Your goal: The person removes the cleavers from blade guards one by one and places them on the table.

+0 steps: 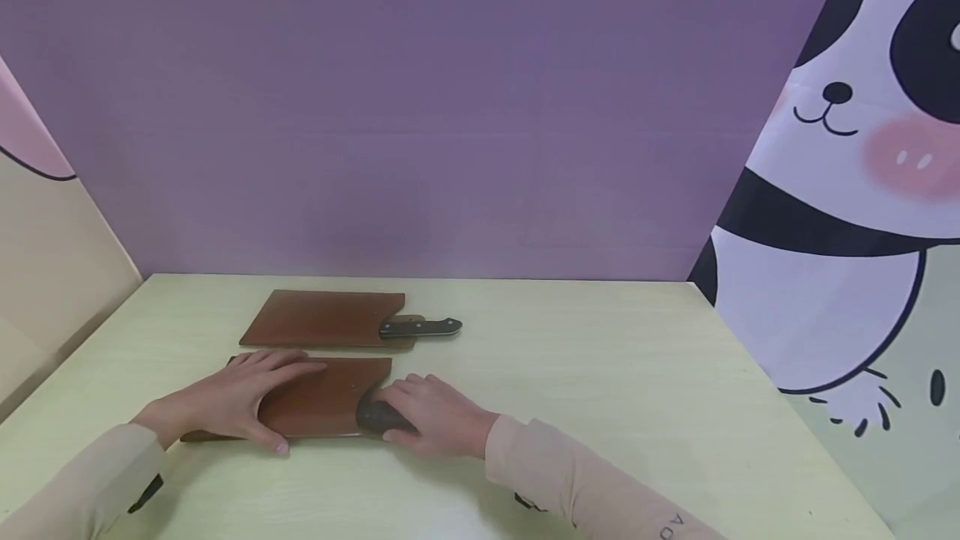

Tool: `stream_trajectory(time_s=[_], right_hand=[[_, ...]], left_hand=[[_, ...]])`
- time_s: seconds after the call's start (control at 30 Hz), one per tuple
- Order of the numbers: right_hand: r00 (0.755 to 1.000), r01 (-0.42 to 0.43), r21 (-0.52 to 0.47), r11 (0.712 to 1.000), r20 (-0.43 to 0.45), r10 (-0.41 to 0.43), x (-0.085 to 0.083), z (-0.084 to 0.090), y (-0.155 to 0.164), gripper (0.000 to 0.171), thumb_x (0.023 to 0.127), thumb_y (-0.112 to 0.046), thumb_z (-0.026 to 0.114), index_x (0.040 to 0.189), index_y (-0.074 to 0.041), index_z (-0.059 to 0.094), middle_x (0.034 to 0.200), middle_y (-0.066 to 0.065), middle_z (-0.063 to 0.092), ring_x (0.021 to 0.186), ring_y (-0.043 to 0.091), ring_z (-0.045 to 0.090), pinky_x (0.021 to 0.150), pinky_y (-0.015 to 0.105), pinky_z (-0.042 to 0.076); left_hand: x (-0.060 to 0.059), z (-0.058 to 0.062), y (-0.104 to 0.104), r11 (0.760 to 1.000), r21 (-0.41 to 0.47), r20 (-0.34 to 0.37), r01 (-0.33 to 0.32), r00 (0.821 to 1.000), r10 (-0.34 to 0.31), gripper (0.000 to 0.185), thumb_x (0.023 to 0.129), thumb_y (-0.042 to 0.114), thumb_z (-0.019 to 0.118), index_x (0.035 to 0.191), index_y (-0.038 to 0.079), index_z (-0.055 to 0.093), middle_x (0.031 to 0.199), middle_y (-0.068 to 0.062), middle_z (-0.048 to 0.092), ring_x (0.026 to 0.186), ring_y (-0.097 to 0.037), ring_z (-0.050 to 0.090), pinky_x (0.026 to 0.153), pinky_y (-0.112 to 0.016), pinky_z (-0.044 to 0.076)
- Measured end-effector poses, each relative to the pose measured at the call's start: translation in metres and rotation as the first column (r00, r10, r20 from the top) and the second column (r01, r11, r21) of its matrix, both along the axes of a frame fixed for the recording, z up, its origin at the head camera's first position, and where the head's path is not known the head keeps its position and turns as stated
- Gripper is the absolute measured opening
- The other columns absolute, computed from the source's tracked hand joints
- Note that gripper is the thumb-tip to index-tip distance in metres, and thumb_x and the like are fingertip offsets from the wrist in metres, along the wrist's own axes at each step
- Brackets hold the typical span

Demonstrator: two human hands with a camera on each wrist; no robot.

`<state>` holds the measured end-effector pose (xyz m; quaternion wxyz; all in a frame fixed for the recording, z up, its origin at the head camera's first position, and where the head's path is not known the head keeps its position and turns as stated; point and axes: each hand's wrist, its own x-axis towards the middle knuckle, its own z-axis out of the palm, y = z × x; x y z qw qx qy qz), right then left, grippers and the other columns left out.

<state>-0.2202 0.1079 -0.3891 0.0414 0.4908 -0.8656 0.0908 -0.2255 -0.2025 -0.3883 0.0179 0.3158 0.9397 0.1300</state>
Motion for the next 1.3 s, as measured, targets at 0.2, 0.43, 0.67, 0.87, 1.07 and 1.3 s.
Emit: stream_trajectory(time_s=[0.2, 0.43, 0.67, 0.87, 1.07, 1.3], right_hand=[[1.000, -0.024, 0.003, 1.000, 0.002, 0.024, -0.0028, -0.0012, 0.0010, 0.037, 0.091, -0.033, 0.054, 0.123, -0.015, 0.049, 0.112, -0.003, 0.059, 0.102, 0.010, 0.051, 0.090, 0.028, 0.042], [0.998, -0.034, -0.018, 0.999, 0.053, 0.035, -0.0045, -0.0042, 0.0009, 0.036, 0.091, -0.031, 0.055, 0.123, -0.014, 0.048, 0.113, -0.003, 0.056, 0.103, 0.008, 0.051, 0.090, 0.026, 0.041], [0.994, -0.027, -0.036, 0.999, 0.101, 0.031, -0.0047, -0.0039, 0.0006, 0.036, 0.091, -0.029, 0.056, 0.123, -0.014, 0.047, 0.113, -0.002, 0.055, 0.101, 0.009, 0.049, 0.091, 0.025, 0.041], [0.993, -0.036, -0.044, 0.998, 0.111, 0.041, -0.0048, -0.0036, 0.0002, 0.036, 0.091, -0.027, 0.056, 0.123, -0.014, 0.047, 0.112, -0.001, 0.054, 0.101, 0.008, 0.049, 0.091, 0.025, 0.041], [0.993, -0.041, -0.054, 0.998, 0.107, 0.047, -0.0046, -0.0043, -0.0006, 0.036, 0.091, -0.025, 0.056, 0.123, -0.013, 0.047, 0.111, -0.001, 0.053, 0.099, 0.008, 0.048, 0.089, 0.024, 0.041], [0.991, -0.030, -0.057, 0.998, 0.127, 0.037, -0.0029, -0.0016, -0.0002, 0.036, 0.091, -0.025, 0.055, 0.123, -0.013, 0.045, 0.110, -0.001, 0.053, 0.099, 0.009, 0.047, 0.088, 0.024, 0.041]], left_hand=[[-0.0043, -0.0036, -0.0012, 1.000, 0.005, -0.010, -0.016, 1.000, 0.016, 0.097, 0.054, 0.078, 0.063, 0.137, 0.034, 0.039, 0.138, -0.005, 0.038, 0.127, -0.034, 0.034, 0.095, -0.064, 0.028], [-0.0046, -0.0020, -0.0003, 1.000, -0.003, -0.037, -0.017, 0.999, 0.017, 0.096, 0.053, 0.078, 0.065, 0.135, 0.033, 0.042, 0.135, -0.006, 0.042, 0.124, -0.034, 0.038, 0.093, -0.063, 0.031], [-0.0053, -0.0020, 0.0005, 1.000, -0.014, -0.103, 0.004, 0.995, -0.005, 0.096, 0.053, 0.079, 0.063, 0.134, 0.031, 0.045, 0.130, -0.004, 0.045, 0.119, -0.030, 0.041, 0.090, -0.060, 0.036], [-0.0063, -0.0014, 0.0004, 1.000, -0.022, -0.151, 0.017, 0.988, -0.020, 0.096, 0.053, 0.081, 0.061, 0.133, 0.030, 0.046, 0.128, -0.004, 0.047, 0.115, -0.028, 0.043, 0.088, -0.057, 0.039], [-0.0074, -0.0010, -0.0001, 0.999, -0.038, -0.184, 0.022, 0.982, -0.028, 0.096, 0.053, 0.083, 0.058, 0.133, 0.029, 0.047, 0.127, -0.004, 0.048, 0.115, -0.027, 0.044, 0.088, -0.055, 0.040], [-0.0069, 0.0008, -0.0003, 0.999, -0.031, -0.207, 0.022, 0.978, -0.028, 0.096, 0.053, 0.082, 0.059, 0.132, 0.029, 0.048, 0.126, -0.005, 0.048, 0.113, -0.025, 0.045, 0.088, -0.053, 0.041]])
